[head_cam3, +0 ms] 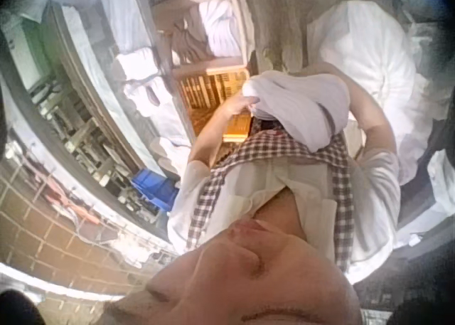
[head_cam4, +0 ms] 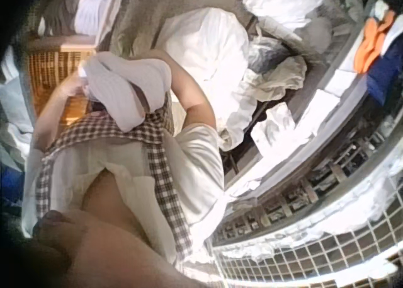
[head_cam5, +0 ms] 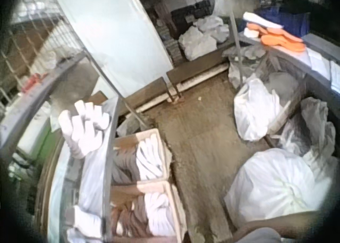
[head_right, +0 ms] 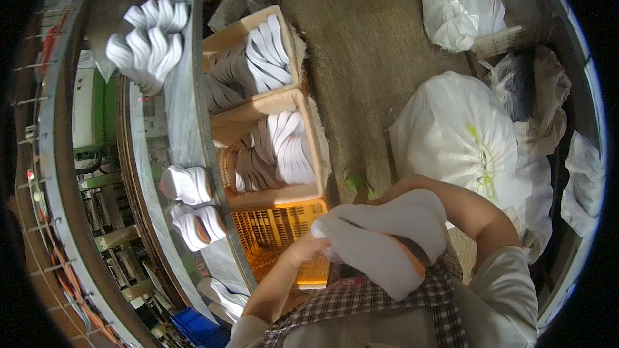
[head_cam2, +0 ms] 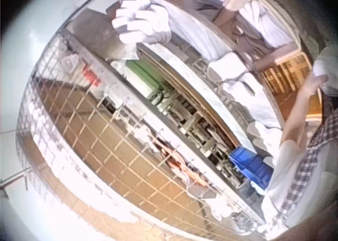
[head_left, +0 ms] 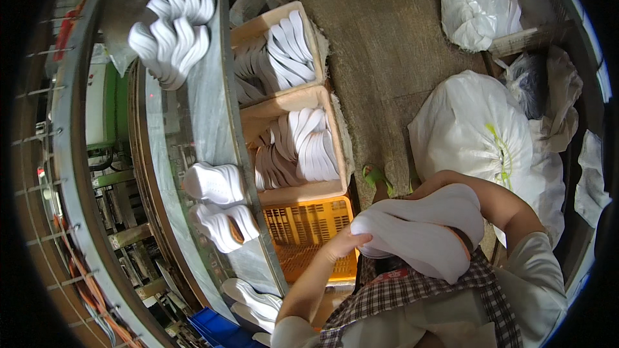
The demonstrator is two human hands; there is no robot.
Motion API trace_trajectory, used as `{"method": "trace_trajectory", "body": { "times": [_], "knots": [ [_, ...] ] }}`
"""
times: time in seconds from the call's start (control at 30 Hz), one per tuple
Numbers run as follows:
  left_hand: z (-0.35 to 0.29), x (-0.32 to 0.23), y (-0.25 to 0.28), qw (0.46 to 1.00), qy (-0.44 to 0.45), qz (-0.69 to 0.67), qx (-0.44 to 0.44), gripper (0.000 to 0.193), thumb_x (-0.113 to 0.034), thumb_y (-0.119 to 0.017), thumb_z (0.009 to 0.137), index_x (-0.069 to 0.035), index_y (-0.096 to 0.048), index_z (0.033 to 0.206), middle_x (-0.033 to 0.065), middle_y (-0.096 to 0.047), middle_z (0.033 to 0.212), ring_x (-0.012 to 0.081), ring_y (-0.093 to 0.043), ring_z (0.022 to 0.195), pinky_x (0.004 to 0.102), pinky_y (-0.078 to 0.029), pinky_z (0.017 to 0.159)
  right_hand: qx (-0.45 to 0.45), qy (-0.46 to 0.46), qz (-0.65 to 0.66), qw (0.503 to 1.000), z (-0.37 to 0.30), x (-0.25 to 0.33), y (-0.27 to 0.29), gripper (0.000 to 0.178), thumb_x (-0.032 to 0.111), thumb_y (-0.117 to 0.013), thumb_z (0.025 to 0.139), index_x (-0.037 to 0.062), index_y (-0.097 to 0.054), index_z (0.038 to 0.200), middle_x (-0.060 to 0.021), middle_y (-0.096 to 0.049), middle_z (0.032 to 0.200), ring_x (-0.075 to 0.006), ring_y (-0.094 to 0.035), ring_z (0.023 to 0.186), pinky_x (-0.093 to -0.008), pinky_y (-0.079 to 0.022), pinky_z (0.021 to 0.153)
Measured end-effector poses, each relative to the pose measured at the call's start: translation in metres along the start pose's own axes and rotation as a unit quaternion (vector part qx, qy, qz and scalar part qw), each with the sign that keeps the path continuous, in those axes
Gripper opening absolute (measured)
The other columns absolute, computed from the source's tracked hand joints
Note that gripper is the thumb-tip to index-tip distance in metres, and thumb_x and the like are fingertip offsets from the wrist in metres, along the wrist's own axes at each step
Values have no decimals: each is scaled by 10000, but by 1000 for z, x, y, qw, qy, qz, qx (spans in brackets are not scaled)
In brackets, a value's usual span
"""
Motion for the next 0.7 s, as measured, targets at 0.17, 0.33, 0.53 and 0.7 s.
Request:
{"method": "trace_trajectory", "body": {
  "times": [0.17, 0.33, 0.53, 0.7],
  "knots": [
    [1, 56, 15, 982, -48, -160, -89, 568, -210, -668, 840, -55, -403, 1318, 50, -527, 1223, 169, -501, 1111, 323, -409, 926, 11, 24, 63, 998, 19, 15, 41, 536, 387, -436, 944, 95, -358, 1386, -69, -470, 1325, -177, -442, 1200, -318, -373, 975],
    [8, 85, 79, 910, -131, -249, -304, 597, -241, -650, 850, -56, -359, 1337, 90, -500, 1242, 228, -511, 1113, 392, -451, 909, -206, 98, 158, 961, 49, 37, 105, 485, 351, -504, 930, 95, -414, 1331, -76, -516, 1241, -182, -481, 1138, -332, -428, 901],
    [37, 69, 234, 768, -302, -207, -525, 613, -316, -564, 907, -43, -284, 1379, 113, -436, 1322, 268, -447, 1199, 412, -446, 925, -484, 282, -61, 826, 118, 61, 148, 286, 264, -657, 827, 45, -591, 998, -71, -592, 942, -242, -570, 887, -379, -462, 742],
    [53, 45, 419, 598, -275, -93, -747, 782, -419, -638, 848, -52, -246, 1416, 128, -426, 1349, 266, -482, 1100, 352, -411, 841, -451, 427, -351, 701, 210, 82, 186, 259, 260, -699, 746, 92, -606, 921, -78, -587, 962, -286, -550, 945, -413, -429, 821]
  ]
}}
Point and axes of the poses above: each hand's wrist, its own z-axis towards the middle knuckle, its own y-axis out of the back of the hand, x = y × z, the point moved 2 cm from there along z, towards the middle knuckle
